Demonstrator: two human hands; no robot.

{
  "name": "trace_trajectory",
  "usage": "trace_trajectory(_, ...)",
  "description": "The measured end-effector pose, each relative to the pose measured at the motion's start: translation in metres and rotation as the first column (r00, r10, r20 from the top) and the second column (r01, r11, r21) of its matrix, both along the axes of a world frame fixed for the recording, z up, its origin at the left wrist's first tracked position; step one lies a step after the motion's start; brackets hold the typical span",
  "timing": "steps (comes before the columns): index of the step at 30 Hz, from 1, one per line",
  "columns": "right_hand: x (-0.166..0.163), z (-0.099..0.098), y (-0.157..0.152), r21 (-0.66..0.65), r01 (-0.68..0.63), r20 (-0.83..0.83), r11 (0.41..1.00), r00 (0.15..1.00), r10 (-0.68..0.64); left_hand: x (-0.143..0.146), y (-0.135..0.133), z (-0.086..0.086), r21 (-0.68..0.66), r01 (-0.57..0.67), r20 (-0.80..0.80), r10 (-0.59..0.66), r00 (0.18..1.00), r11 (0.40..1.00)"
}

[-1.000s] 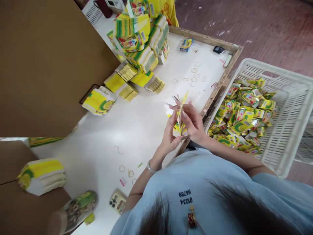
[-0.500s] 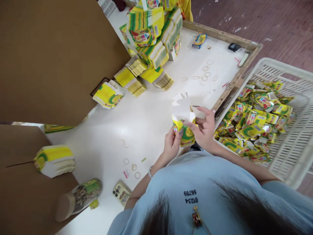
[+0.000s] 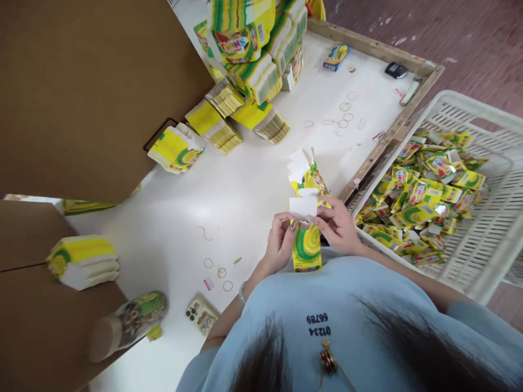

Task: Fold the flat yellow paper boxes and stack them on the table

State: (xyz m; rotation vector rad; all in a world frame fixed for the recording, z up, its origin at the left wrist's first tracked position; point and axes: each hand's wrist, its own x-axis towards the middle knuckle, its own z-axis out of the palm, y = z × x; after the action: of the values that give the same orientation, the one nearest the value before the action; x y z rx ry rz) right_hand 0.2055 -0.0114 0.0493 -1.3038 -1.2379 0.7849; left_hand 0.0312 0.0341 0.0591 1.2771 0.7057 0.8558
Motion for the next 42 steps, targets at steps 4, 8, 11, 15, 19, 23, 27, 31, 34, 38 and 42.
trace_trajectory(4,0.007,-0.006,0.002,0.139,-0.117,0.115,0.983,0.988,0.101,-0.001,0.000,0.002,0.091,-0.050,-0.069,0.057,0.996,0.995)
trace_trajectory(8,0.023,-0.001,0.005,0.162,-0.380,0.165,0.911,0.920,0.355,-0.008,0.005,0.006,0.121,-0.037,-0.197,0.060,0.979,0.992)
trace_trajectory(11,0.019,0.005,0.005,-0.080,-0.418,-0.021,0.905,0.908,0.418,-0.013,0.008,0.008,0.117,-0.063,-0.289,0.095,0.952,0.991)
trace_trajectory(15,0.005,0.012,0.008,-0.255,-0.479,-0.346,0.840,0.856,0.384,-0.015,0.009,0.010,0.110,-0.070,-0.338,0.103,0.935,0.992)
trace_trajectory(19,0.010,0.021,0.014,-0.264,-0.543,-0.498,0.797,0.785,0.369,-0.012,0.010,0.010,0.126,-0.087,-0.284,0.120,0.951,0.988)
trace_trajectory(23,0.020,0.026,0.019,-0.255,-0.646,-0.568,0.719,0.702,0.429,-0.009,0.007,0.007,0.174,-0.091,-0.284,0.138,0.949,0.980)
trace_trajectory(27,0.028,0.019,0.017,-0.282,-0.517,-0.501,0.808,0.798,0.336,-0.001,0.018,0.003,0.297,0.038,-0.297,0.054,0.953,0.954)
trace_trajectory(31,0.078,0.018,0.004,-0.355,-0.083,-0.209,0.931,0.978,0.007,0.025,0.071,-0.012,0.521,0.086,-0.350,0.120,0.929,0.849)
trace_trajectory(34,0.136,0.029,-0.013,-0.372,0.250,0.271,0.894,0.950,-0.154,0.051,0.130,-0.033,0.617,-0.018,-0.410,0.341,0.846,0.787)
trace_trajectory(38,0.173,0.041,-0.030,-0.292,0.583,0.813,0.758,0.569,-0.125,0.078,0.191,-0.052,0.526,0.069,-0.532,0.265,0.804,0.848)
trace_trajectory(42,0.155,0.028,-0.017,-0.218,0.528,0.782,0.821,0.598,-0.177,0.081,0.215,-0.044,0.606,0.167,-0.507,0.216,0.835,0.777)
